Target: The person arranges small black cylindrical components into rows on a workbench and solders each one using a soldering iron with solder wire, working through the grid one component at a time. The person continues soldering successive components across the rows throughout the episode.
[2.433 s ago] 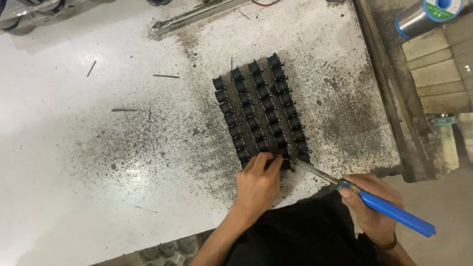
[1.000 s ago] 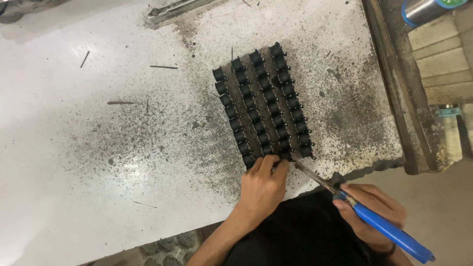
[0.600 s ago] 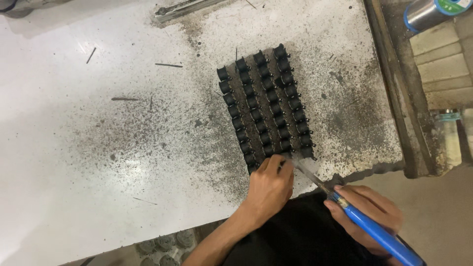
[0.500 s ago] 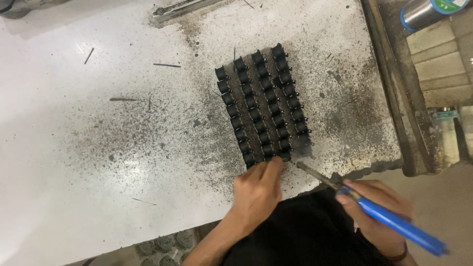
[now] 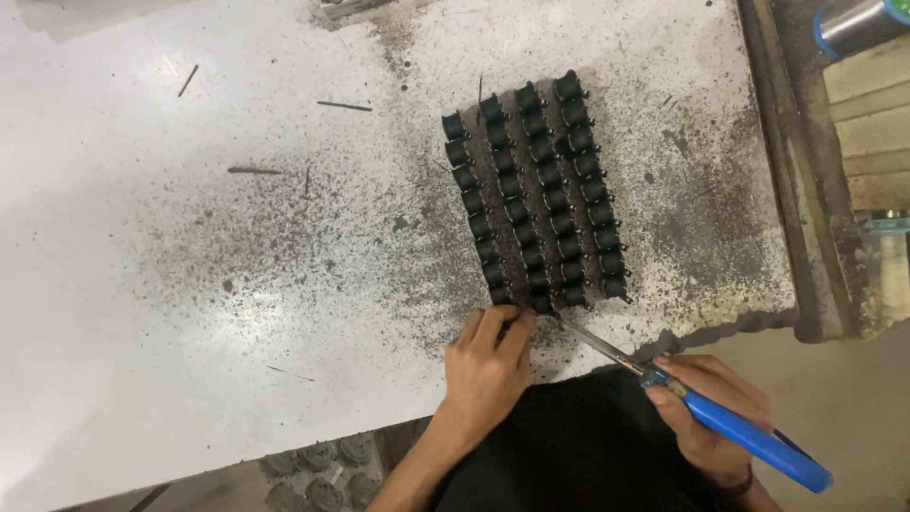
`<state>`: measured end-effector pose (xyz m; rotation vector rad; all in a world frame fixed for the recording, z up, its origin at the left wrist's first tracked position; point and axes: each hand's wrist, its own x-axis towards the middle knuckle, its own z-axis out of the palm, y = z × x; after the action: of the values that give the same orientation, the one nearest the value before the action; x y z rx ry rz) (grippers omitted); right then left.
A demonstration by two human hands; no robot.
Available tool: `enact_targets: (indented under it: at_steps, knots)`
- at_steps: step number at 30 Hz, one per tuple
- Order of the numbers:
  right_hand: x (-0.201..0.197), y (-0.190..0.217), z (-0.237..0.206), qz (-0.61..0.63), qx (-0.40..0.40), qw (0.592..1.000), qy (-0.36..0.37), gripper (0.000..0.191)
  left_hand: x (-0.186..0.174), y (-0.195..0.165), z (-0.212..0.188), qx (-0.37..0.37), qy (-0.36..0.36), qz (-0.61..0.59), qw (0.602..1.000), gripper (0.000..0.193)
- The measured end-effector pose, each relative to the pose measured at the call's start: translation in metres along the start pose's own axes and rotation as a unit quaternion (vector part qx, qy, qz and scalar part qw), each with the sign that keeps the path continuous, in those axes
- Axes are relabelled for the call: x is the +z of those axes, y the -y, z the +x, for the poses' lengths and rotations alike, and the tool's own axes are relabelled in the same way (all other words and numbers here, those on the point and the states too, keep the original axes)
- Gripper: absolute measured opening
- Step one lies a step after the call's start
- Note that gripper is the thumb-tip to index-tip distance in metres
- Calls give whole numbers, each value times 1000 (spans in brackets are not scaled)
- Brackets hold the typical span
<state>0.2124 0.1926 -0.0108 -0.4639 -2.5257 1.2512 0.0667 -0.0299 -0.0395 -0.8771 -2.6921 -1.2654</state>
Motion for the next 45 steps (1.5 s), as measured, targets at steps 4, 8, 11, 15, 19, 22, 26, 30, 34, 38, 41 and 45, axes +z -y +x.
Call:
enact_targets:
  at_steps: [4, 8, 11, 15, 19, 22, 26, 30, 34, 38, 41, 45]
  knots:
    - [7, 0, 5, 1, -17, 1000, -4, 33, 3, 1, 3, 9, 10, -8, 1000, 24]
    - [12, 9, 7, -8, -32, 999, 6, 33, 8, 1, 4, 16, 25, -7, 1000, 26]
    - [13, 19, 10, -42, -63, 997, 24, 34, 12, 1, 2, 24, 49, -21, 998, 27]
    - [9, 27, 17, -58, -96, 993, 43, 35, 7, -2, 5, 32, 64, -19, 997, 37]
    - [-2, 24, 24, -4, 34, 999, -24, 33, -27, -3, 6, -34, 65, -21, 997, 28]
    - [0, 17, 25, 31, 69, 996, -44, 27, -44, 2, 10, -12, -71, 8, 997, 30]
    - [9, 9, 25, 21, 8, 999, -40, 28, -18, 3, 23, 28, -17, 46, 998, 48]
    - [13, 6, 27, 10, -1, 999, -37, 27, 2, 3, 24, 5, -1, 28, 1000, 43]
    - [15, 8, 28, 13, 19, 999, -43, 29, 6, 4, 25, 2, 5, 31, 999, 39]
    - [16, 8, 30, -1, 29, 999, -41, 30, 8, 4, 28, 5, 0, 15, 1000, 30]
    - [15, 8, 30, 4, 10, 999, -33, 30, 10, 5, 27, -1, 0, 11, 1000, 29]
    - [14, 5, 28, -2, 21, 999, -30, 30, 13, 7, 25, 0, 4, 17, 1000, 28]
